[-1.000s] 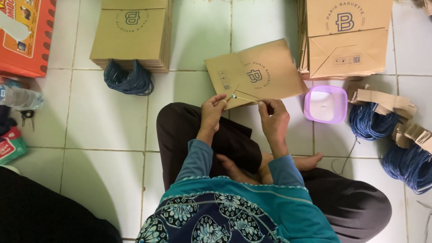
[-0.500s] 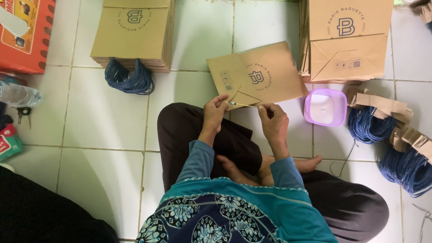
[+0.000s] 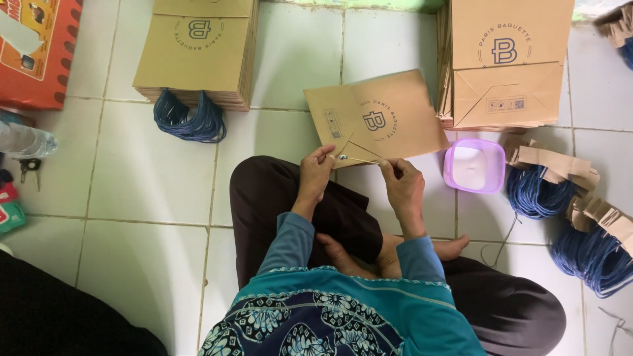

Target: The person sits on the floor and assembles flat cardboard paper bags. They fold the cardboard into shape, apply glue from a small container using a stick to the flaps, and then thread blue rope through the bag's handles to secure them.

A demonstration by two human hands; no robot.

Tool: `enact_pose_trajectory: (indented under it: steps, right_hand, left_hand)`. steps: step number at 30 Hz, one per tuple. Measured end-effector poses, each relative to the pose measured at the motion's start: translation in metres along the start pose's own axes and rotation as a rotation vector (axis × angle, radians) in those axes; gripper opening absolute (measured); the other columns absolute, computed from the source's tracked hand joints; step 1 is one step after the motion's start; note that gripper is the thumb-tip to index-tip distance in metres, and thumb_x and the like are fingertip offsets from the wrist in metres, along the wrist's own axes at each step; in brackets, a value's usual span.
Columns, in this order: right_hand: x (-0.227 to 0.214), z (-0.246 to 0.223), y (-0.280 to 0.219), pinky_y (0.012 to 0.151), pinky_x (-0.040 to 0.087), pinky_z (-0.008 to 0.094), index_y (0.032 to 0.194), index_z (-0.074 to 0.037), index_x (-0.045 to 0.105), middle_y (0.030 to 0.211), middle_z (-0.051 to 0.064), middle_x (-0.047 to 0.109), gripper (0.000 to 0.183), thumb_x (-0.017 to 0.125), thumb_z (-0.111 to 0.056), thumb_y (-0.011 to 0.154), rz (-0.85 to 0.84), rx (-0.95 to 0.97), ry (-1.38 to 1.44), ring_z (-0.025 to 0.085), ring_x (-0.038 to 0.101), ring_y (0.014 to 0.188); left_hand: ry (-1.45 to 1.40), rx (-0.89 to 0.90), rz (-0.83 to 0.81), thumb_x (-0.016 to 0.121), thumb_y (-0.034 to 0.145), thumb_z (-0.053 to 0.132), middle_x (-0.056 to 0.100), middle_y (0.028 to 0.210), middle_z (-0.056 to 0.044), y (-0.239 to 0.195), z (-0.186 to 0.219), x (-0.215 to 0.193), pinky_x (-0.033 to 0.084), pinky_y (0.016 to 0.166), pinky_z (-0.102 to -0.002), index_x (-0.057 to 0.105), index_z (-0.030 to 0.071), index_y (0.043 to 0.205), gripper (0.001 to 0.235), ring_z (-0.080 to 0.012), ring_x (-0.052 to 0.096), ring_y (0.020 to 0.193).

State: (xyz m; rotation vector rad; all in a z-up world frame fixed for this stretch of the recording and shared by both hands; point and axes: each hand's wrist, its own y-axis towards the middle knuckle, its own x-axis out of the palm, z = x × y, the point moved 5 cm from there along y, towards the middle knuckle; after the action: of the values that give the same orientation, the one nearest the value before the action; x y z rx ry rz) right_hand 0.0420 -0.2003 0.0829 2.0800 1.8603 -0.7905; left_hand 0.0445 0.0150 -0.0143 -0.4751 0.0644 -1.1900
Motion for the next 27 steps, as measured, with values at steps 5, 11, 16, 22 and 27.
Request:
enact_pose_trajectory:
  steps: [5,11,16,22,27]
  right_hand:
    - [0.004,0.010,-0.006,0.061,0.052,0.033,0.103,-0.007,0.078,0.075,0.009,0.065,0.019,0.069,-0.023,0.099,0.021,0.043,0.054,0.017,0.060,0.072]
    - [0.007,0.012,-0.017,0.059,0.048,0.029,0.100,-0.008,0.079,0.064,0.004,0.058,0.017,0.068,-0.022,0.101,0.049,0.076,0.155,0.013,0.054,0.067]
    - [0.010,0.022,-0.015,0.059,0.049,0.030,0.101,-0.010,0.079,0.065,0.005,0.061,0.018,0.070,-0.024,0.101,0.060,0.067,0.119,0.013,0.056,0.067]
    - [0.013,0.018,-0.019,0.060,0.054,0.035,0.096,-0.007,0.079,0.074,0.010,0.068,0.012,0.077,-0.019,0.097,0.188,-0.135,-0.010,0.022,0.066,0.067]
    - [0.013,-0.011,-0.031,0.055,0.050,0.030,0.088,-0.006,0.076,0.070,0.006,0.060,0.007,0.078,-0.009,0.094,0.321,-0.429,-0.089,0.018,0.061,0.061]
  left_hand:
    - [0.012,0.013,-0.013,0.059,0.087,0.003,0.069,0.120,-0.027,0.001,-0.002,0.000,0.061,0.083,-0.037,0.065,-0.003,0.131,0.044,-0.0287,0.068,0.108]
    - [-0.020,0.038,-0.018,0.059,0.089,0.005,0.069,0.120,-0.026,0.000,-0.004,0.001,0.060,0.083,-0.034,0.064,-0.004,0.131,0.044,-0.0243,0.067,0.106]
    - [0.000,0.050,-0.029,0.059,0.091,0.007,0.068,0.122,-0.026,0.002,-0.004,0.003,0.061,0.084,-0.035,0.063,-0.003,0.133,0.044,-0.0239,0.067,0.107]
    - [0.012,0.066,-0.030,0.057,0.091,0.006,0.067,0.125,-0.027,0.002,-0.006,0.001,0.061,0.082,-0.032,0.064,-0.002,0.133,0.042,-0.0229,0.068,0.106]
    - [0.014,0.065,-0.034,0.057,0.092,0.006,0.067,0.126,-0.025,0.003,-0.007,0.002,0.061,0.081,-0.031,0.063,-0.001,0.134,0.042,-0.0196,0.067,0.104]
